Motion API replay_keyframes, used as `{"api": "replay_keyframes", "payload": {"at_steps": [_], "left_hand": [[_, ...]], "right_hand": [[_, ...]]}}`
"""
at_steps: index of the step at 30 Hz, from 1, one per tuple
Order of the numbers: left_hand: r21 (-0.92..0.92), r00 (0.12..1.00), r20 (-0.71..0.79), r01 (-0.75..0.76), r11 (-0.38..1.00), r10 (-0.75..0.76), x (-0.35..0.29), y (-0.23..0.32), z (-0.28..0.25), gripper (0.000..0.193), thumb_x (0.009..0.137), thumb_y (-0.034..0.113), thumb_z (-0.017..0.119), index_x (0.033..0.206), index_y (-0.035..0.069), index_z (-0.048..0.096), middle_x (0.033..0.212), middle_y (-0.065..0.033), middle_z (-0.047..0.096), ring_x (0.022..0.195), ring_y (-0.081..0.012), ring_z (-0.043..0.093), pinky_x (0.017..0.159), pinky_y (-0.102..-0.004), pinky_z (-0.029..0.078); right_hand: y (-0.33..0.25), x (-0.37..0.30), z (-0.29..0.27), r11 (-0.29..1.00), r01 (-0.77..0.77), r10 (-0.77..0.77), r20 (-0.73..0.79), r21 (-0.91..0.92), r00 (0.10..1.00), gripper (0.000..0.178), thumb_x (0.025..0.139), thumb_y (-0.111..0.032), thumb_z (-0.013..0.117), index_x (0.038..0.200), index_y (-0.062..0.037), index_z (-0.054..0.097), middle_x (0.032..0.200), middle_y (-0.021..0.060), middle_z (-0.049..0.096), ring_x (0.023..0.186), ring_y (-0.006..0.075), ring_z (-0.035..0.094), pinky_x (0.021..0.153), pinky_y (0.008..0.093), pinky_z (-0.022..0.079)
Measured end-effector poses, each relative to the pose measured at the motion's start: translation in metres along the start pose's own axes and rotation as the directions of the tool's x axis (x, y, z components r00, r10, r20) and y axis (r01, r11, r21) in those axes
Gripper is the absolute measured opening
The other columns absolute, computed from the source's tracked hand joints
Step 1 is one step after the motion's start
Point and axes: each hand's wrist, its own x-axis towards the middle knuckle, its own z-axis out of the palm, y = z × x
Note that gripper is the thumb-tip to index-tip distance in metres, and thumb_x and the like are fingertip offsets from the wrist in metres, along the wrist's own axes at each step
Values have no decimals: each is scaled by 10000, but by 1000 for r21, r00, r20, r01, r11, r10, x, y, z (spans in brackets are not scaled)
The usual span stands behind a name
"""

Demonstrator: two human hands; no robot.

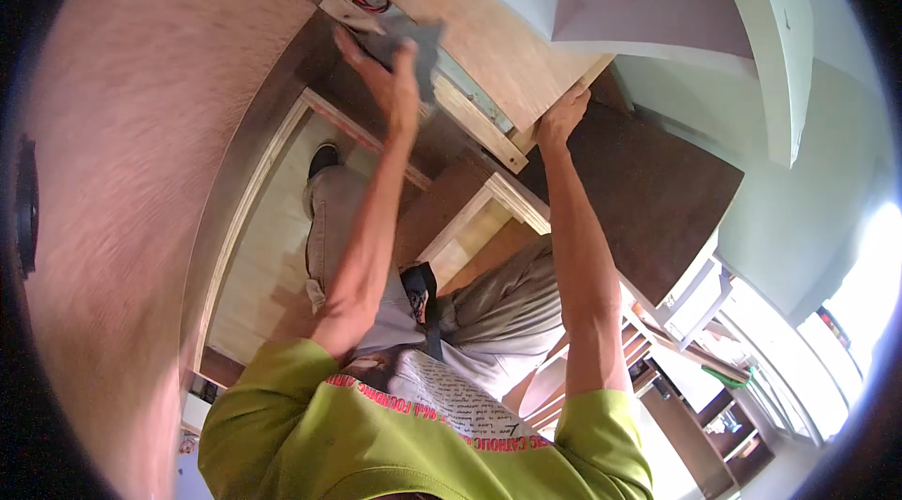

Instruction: The person assembles wooden cabinet components by hand, using sandpaper to smooth a wooden drawer piece and then fitting a panel into a wooden cabinet frame.

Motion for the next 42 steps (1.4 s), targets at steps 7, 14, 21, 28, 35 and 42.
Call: {"api": "replay_keyframes", "payload": {"at_steps": [7,14,21,28,35,42], "left_hand": [[190,997,28,-80,979,76,-3,-13,-9,1001,755,238,681,1475,-56,51,1508,-299,103,1402,-416,151,1139,-479,194],[249,991,119,-86,965,58,-33,-13,-9,999,784,285,663,1484,-37,28,1525,-267,88,1419,-380,131,1159,-447,154],[296,980,162,-161,941,117,-52,-37,-14,1018,778,285,679,1494,-9,17,1537,-269,50,1435,-376,86,1169,-443,97],[174,992,59,-124,977,115,-12,-16,-10,1108,744,442,714,1498,-2,36,1534,-286,32,1425,-430,62,1144,-543,108],[106,991,45,-127,986,122,3,-8,-9,1021,779,287,699,1498,-1,35,1550,-256,32,1434,-376,96,1163,-444,133],[-147,959,181,246,958,-219,-116,-22,-16,897,746,161,645,1485,38,151,1483,-197,240,1371,-328,250,1144,-417,206]], "right_hand": [[-3,-4,5,993,4,-6,17,121,1000,515,1016,-407,304,1181,56,459,1048,186,576,915,279,589,840,408,445],[-2,-1,1,994,-53,52,21,96,998,542,1012,-428,302,1223,50,444,1108,197,569,974,290,599,854,407,453],[-8,-6,4,996,-45,43,21,75,999,586,1003,-466,307,1231,57,440,1114,214,561,998,300,582,871,412,444],[-2,-3,3,996,27,-25,29,-90,999,592,1008,-465,294,1220,68,440,1090,211,563,974,311,575,875,413,433],[15,4,-3,999,-7,5,33,50,999,546,993,-458,326,1216,27,437,1087,177,559,970,273,582,842,399,467],[4,9,2,988,-41,33,53,150,998,574,997,-468,316,1238,43,422,1116,196,555,980,289,593,824,409,483]]}}
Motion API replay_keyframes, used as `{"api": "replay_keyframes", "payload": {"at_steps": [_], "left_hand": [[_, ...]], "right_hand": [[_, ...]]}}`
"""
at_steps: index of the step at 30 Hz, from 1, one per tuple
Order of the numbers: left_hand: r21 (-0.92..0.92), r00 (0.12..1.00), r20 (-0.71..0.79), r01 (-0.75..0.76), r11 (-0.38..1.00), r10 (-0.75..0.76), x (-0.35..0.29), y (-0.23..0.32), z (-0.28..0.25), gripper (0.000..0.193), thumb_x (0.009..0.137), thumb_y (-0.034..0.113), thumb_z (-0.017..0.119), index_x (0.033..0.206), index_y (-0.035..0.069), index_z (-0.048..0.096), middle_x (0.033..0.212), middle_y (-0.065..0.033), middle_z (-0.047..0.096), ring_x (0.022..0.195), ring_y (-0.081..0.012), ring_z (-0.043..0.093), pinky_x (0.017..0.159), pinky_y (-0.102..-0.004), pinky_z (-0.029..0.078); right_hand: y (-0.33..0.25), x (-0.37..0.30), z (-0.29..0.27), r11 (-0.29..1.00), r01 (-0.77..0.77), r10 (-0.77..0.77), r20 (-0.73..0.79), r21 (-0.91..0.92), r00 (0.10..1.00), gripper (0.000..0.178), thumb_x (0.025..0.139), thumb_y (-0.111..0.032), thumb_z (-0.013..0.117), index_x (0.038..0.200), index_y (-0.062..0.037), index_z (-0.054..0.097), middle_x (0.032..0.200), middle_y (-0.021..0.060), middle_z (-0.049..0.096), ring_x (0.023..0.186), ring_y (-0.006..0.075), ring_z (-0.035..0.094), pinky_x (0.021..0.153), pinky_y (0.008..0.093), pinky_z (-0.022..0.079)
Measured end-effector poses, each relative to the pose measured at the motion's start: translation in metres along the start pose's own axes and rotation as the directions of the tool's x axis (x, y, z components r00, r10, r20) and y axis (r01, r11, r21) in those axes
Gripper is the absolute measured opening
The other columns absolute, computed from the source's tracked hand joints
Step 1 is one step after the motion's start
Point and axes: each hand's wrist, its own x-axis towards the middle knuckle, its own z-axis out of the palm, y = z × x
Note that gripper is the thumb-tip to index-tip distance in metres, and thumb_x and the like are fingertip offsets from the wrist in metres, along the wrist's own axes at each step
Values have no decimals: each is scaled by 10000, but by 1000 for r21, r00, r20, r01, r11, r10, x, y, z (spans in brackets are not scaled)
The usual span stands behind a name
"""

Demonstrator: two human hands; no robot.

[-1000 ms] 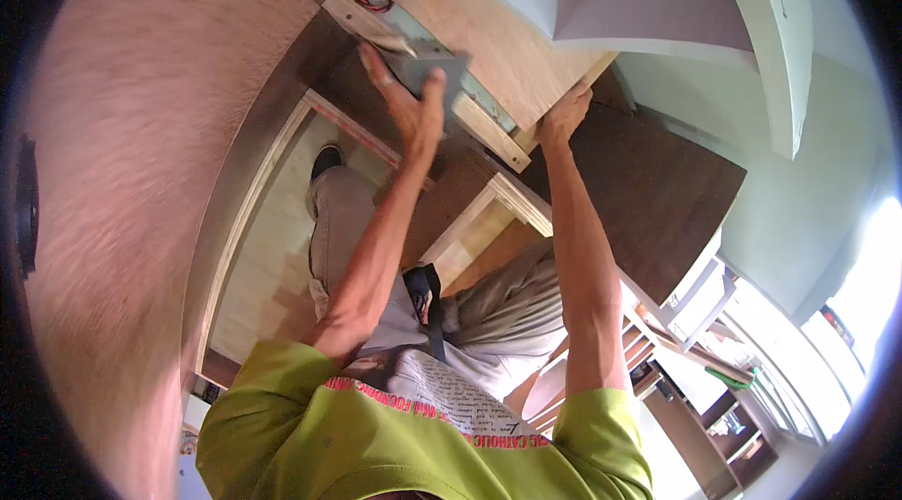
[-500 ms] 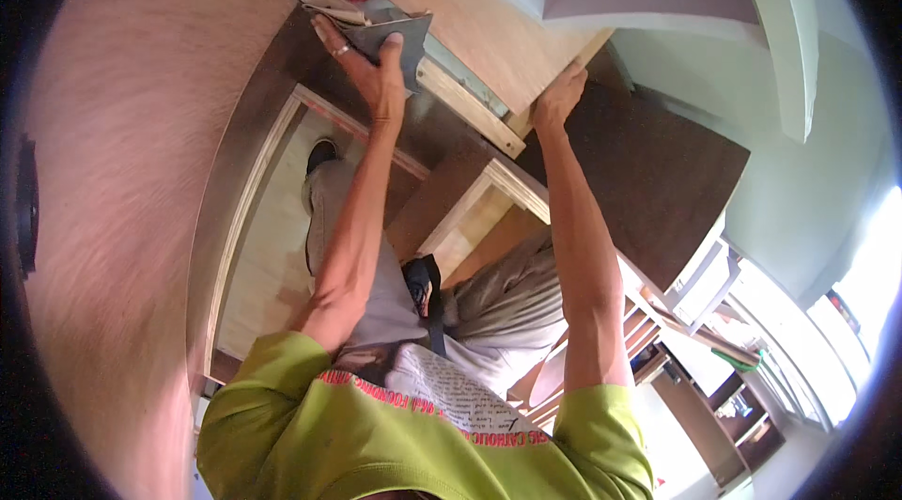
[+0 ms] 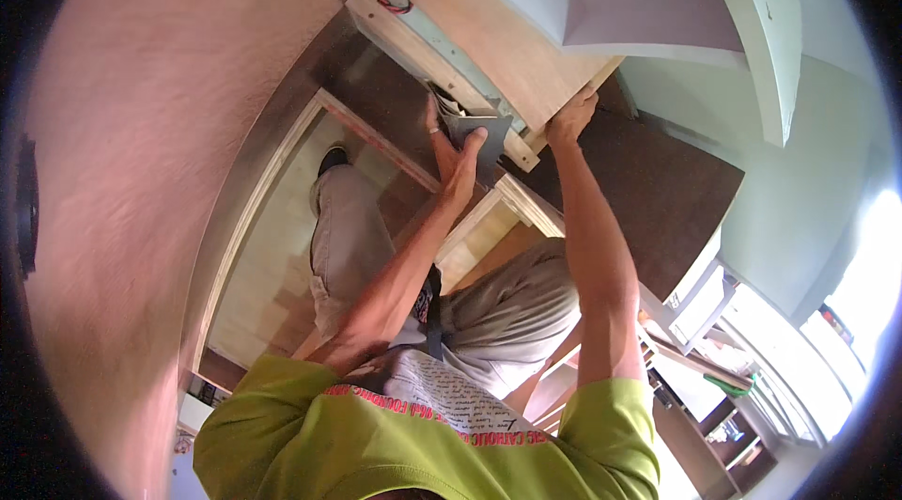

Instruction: The person assembles wooden cabinet components by hand, using sandpaper to smooth a wooden drawer piece and then fitting a panel into a wooden cabinet frame.

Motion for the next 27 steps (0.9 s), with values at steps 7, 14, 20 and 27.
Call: {"api": "replay_keyframes", "payload": {"at_steps": [7,14,20,27], "left_hand": [[-547,914,135,390,741,-382,-8,1,-73,617,754,129,538,1362,122,435,1293,-72,481,1162,-231,484,1007,-384,409],[-579,824,292,557,596,-486,-13,18,-118,592,756,213,530,1338,104,501,1317,-76,523,1220,-254,479,1045,-385,374],[-395,716,440,696,599,-542,-23,16,-125,553,789,262,533,1291,29,528,1233,-90,584,1105,-249,550,978,-369,410],[-275,617,603,756,593,-506,-20,17,-126,673,857,401,488,1442,90,366,1447,-114,409,1335,-265,378,1105,-413,291]], "right_hand": [[11,10,-18,977,-115,76,211,180,975,630,982,-484,311,1346,28,351,1316,211,449,1182,300,479,1003,428,371],[39,-133,-91,968,195,-193,31,-157,981,616,979,-449,448,1365,22,355,1321,196,440,1200,255,449,1035,367,333],[45,-242,-78,903,-420,320,509,91,799,553,917,-432,591,1322,-70,487,1168,61,585,1044,173,545,918,317,422],[59,-241,-84,894,-437,294,605,101,740,466,860,-384,693,1206,-92,581,1049,-6,627,957,106,553,867,299,428]]}}
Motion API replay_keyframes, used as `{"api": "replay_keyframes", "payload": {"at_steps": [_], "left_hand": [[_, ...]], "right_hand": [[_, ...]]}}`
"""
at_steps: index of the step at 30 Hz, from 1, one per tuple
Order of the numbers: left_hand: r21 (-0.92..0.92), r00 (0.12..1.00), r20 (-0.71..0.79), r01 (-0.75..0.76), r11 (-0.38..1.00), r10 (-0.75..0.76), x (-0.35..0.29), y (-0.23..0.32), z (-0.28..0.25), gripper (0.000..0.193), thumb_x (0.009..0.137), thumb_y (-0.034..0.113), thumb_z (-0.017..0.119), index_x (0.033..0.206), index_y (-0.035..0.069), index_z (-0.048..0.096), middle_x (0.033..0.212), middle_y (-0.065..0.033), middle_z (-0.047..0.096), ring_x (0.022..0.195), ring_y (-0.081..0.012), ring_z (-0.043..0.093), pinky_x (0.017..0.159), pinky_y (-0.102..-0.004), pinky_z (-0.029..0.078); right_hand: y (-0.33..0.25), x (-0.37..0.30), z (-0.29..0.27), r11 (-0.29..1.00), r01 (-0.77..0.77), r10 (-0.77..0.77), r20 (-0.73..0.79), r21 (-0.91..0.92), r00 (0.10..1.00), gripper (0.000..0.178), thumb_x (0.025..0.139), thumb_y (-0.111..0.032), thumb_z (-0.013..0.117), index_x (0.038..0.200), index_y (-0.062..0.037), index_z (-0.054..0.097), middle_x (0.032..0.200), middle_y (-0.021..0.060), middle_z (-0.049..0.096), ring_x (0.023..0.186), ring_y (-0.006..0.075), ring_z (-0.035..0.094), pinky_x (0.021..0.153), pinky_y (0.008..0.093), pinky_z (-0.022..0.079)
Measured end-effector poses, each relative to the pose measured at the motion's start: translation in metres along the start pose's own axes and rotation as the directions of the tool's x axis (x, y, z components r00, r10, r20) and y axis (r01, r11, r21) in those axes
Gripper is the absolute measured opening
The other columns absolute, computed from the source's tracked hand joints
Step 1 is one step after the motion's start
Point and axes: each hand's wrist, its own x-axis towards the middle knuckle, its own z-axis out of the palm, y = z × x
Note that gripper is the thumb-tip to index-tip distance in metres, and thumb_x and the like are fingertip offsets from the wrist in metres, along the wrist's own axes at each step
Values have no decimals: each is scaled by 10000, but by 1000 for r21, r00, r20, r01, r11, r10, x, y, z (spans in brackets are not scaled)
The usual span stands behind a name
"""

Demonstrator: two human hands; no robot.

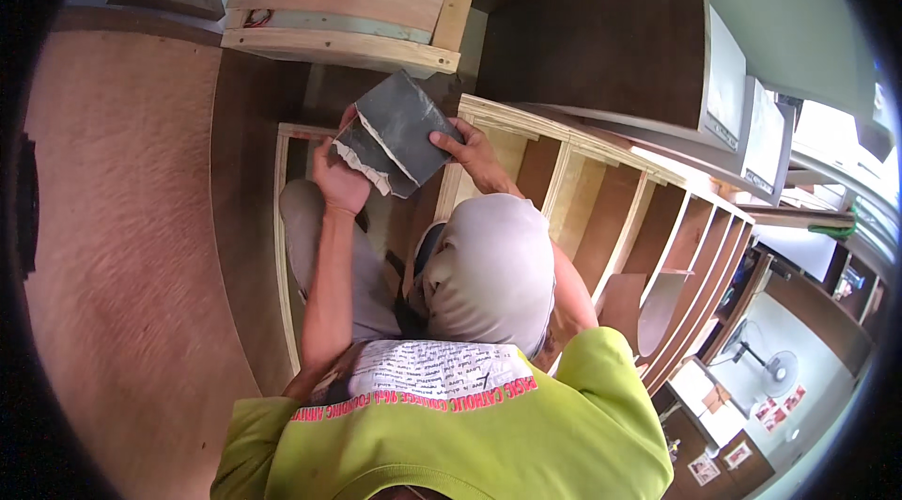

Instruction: The person assembles wooden cabinet components by hand, using sandpaper to smooth a wooden drawer piece and then fitting a panel into a wooden cabinet frame.

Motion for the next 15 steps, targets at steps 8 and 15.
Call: {"api": "replay_keyframes", "payload": {"at_steps": [8,15], "left_hand": [[476,995,-97,47,878,-1,-16,-1,-2,613,896,235,599,1436,85,353,1406,-109,436,1304,-220,407,1067,-393,335],[896,949,-72,-73,438,305,-27,4,17,519,834,-5,582,1341,41,483,1236,-70,570,1139,-157,513,993,-285,376]], "right_hand": [[19,-10,0,989,104,-116,-110,-108,987,532,849,-371,707,1227,-27,558,1090,93,629,1025,172,568,866,331,453],[1,-36,20,747,424,-525,-65,-512,848,775,841,-436,682,1437,-70,349,1373,212,459,1224,344,491,1024,438,378]]}}
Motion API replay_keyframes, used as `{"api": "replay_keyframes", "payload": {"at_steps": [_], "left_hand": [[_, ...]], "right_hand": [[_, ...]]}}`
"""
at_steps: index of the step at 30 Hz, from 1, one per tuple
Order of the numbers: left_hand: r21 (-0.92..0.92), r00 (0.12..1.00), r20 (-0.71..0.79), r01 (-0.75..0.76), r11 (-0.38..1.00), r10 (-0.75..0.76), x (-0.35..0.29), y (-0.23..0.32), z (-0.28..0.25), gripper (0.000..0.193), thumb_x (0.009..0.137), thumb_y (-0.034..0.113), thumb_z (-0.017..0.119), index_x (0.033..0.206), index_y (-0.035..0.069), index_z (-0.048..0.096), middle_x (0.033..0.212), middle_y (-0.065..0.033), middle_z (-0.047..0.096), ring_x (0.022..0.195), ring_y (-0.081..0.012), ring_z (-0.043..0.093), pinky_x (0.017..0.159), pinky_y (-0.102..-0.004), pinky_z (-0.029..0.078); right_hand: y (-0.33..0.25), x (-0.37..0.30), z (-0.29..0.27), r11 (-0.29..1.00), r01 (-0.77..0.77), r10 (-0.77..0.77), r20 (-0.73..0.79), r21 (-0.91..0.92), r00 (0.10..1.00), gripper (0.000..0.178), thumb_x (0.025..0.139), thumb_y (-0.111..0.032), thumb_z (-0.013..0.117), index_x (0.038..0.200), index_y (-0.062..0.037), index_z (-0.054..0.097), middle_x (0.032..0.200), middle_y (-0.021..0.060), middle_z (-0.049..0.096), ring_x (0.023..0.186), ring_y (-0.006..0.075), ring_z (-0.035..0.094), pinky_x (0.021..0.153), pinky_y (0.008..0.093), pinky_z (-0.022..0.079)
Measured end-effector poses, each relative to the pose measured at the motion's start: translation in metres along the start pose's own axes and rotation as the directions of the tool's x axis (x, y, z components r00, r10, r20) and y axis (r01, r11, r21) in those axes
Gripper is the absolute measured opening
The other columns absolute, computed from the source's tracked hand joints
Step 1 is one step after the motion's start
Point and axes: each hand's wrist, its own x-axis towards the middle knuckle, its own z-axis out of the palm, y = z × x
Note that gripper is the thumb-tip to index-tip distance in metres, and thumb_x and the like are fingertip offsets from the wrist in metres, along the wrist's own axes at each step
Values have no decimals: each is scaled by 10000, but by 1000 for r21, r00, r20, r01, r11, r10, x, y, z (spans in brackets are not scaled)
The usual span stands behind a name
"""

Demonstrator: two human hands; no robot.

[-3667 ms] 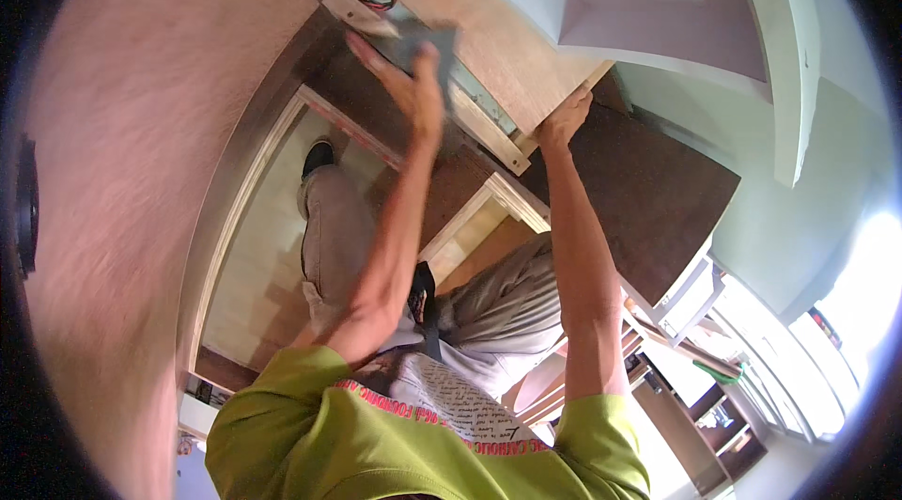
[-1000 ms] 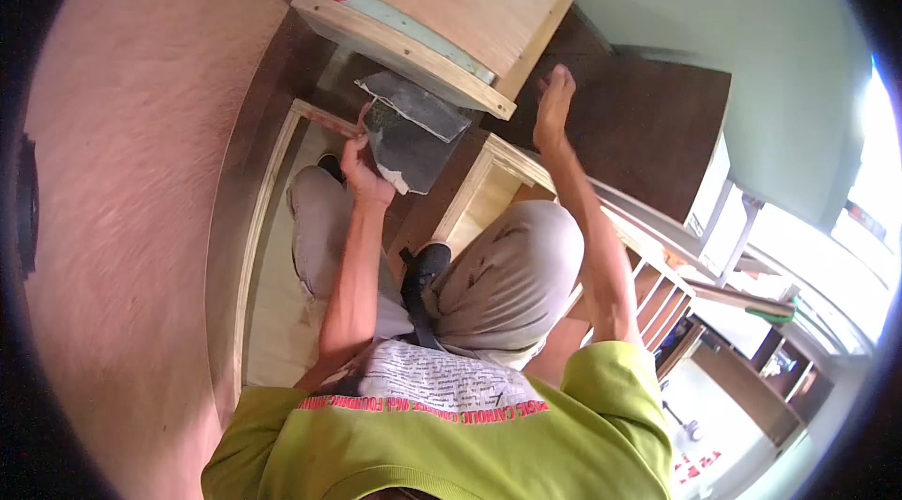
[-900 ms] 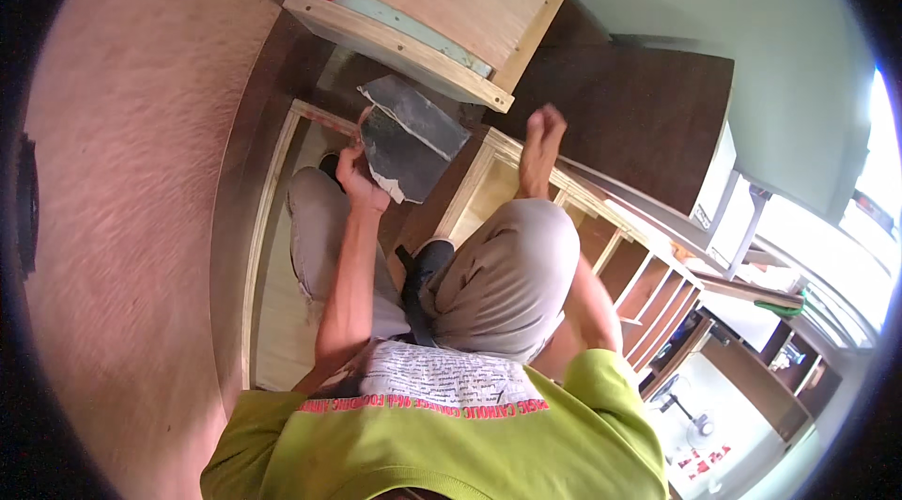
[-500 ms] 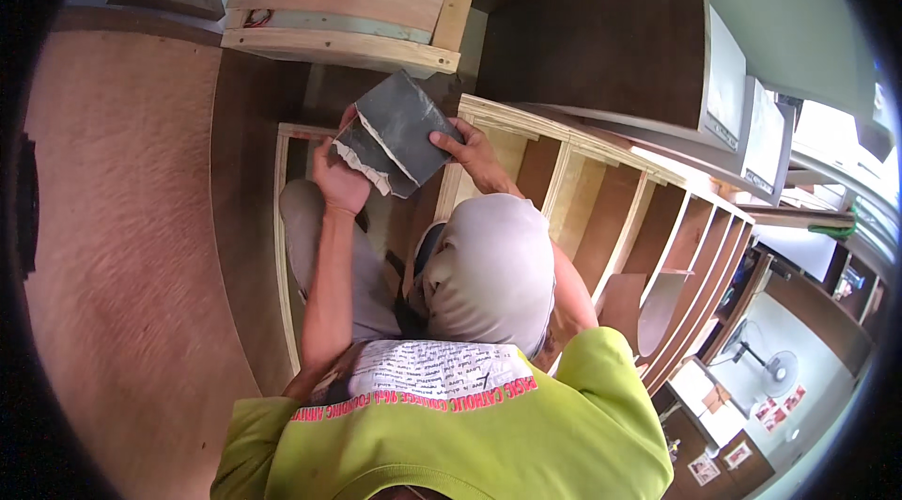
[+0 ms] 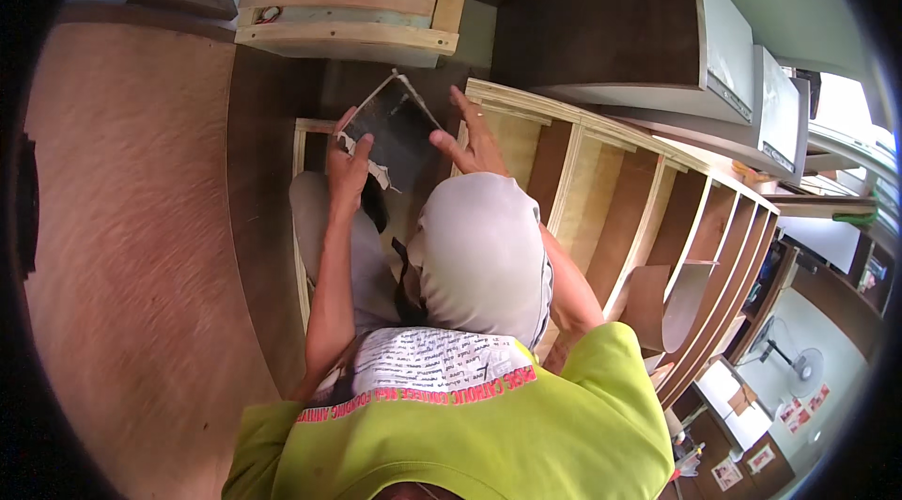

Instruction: The person assembles wooden cabinet components by hand, using sandpaper to smooth a wooden drawer piece and then fitting a panel into a wooden cabinet frame.

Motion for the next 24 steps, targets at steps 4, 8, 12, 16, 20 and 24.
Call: {"api": "replay_keyframes", "payload": {"at_steps": [4,8,12,16,20,24], "left_hand": [[-106,995,95,-19,994,29,-3,16,-8,517,830,-19,579,1336,48,496,1213,-70,584,1112,-146,525,980,-277,383],[-370,979,192,138,919,-70,-9,30,-40,542,812,10,613,1340,60,500,1237,-60,574,1126,-152,526,995,-289,383],[-313,989,133,106,944,-67,-3,11,-49,532,825,110,666,1327,46,502,1228,-60,576,1127,-160,529,986,-298,397],[-260,970,-22,229,938,-243,-2,-17,-36,455,884,215,649,1275,20,520,1202,-72,580,1124,-164,525,965,-313,413],[-442,951,-158,173,880,-266,-1,-20,-18,451,912,312,623,1240,16,530,1141,-80,605,1068,-184,561,922,-336,450],[-508,985,4,150,848,-171,-5,-8,-65,434,886,247,644,1260,48,549,1184,-68,594,1083,-186,558,940,-333,446]], "right_hand": [[9,2,-1,983,-98,95,27,152,995,585,880,-363,666,1339,-46,487,1215,147,600,1109,245,563,977,362,409],[-11,9,-31,837,-430,398,163,339,903,419,913,-298,644,1209,-5,590,1053,59,675,978,135,585,907,302,438],[19,10,-33,865,-384,297,286,323,911,426,908,-287,651,1207,9,577,1062,47,671,966,129,586,864,315,459],[-4,4,10,992,1,16,135,-123,991,419,914,-267,643,1219,11,570,1128,77,650,1017,149,580,897,316,442],[-22,-3,42,928,153,-164,-3,-340,986,433,929,-278,618,1248,7,552,1146,93,640,1054,167,577,933,314,429],[-44,9,-19,760,-447,353,277,471,893,497,902,-347,647,1256,-10,556,1189,58,628,1121,171,555,987,315,390]]}}
